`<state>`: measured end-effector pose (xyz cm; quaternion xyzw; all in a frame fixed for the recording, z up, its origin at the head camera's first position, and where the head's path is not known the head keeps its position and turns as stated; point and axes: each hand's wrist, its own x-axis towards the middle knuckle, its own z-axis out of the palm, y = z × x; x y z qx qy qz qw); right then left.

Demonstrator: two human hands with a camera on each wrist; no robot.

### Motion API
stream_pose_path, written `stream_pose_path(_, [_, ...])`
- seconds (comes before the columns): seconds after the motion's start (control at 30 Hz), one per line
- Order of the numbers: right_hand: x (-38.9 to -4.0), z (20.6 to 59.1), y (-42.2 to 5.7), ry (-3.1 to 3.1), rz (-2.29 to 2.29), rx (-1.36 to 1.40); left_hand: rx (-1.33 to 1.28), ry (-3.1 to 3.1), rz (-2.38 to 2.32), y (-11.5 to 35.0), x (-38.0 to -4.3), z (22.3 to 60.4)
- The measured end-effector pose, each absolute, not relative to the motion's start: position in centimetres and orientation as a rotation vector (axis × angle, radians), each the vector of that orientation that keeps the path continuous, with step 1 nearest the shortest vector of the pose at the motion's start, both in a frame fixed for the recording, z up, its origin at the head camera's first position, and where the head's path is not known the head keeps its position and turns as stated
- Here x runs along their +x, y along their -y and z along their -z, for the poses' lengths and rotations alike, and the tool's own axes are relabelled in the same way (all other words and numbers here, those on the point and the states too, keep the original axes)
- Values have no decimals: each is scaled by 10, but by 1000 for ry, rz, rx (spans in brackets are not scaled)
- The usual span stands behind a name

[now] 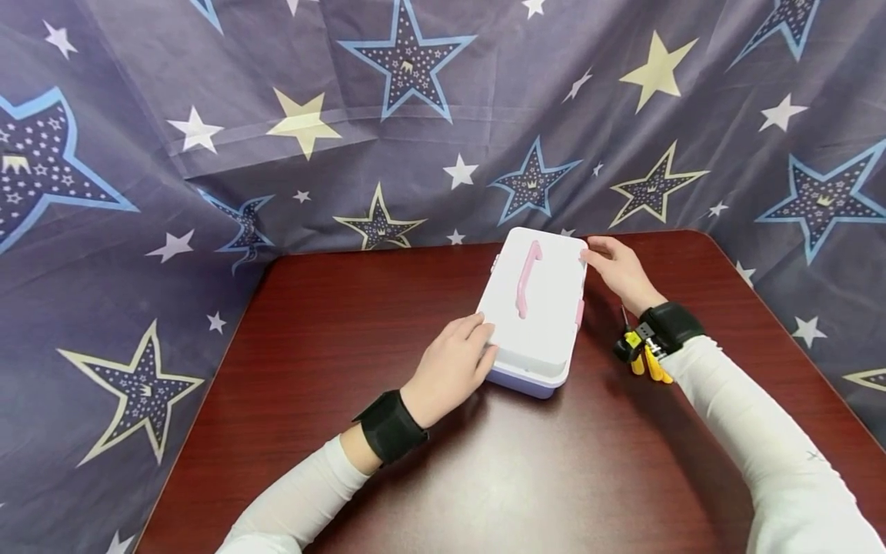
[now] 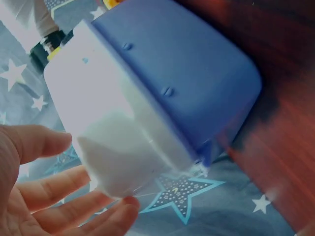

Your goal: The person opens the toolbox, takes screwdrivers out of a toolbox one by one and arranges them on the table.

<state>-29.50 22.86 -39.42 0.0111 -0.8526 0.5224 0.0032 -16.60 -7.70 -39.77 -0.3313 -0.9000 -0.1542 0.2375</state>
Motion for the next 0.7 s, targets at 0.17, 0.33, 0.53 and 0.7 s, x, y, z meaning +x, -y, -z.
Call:
stream_pose_path(0.17, [-295, 398, -217, 2751, -1531, 58, -953, 2401, 408, 80, -166, 403])
stream_pose_path(0.33, [-293, 400, -220, 2798, -1442, 49, -999, 2354, 484, 77, -168, 408])
stream_pose_path(0.53, [-295, 395, -236, 2830, -1304, 26, -1022, 2357, 474, 61, -178, 407])
stream_pose_path(0.7, [-299, 392, -254, 2817, -1301, -49, -974, 2431, 332, 45, -199, 401])
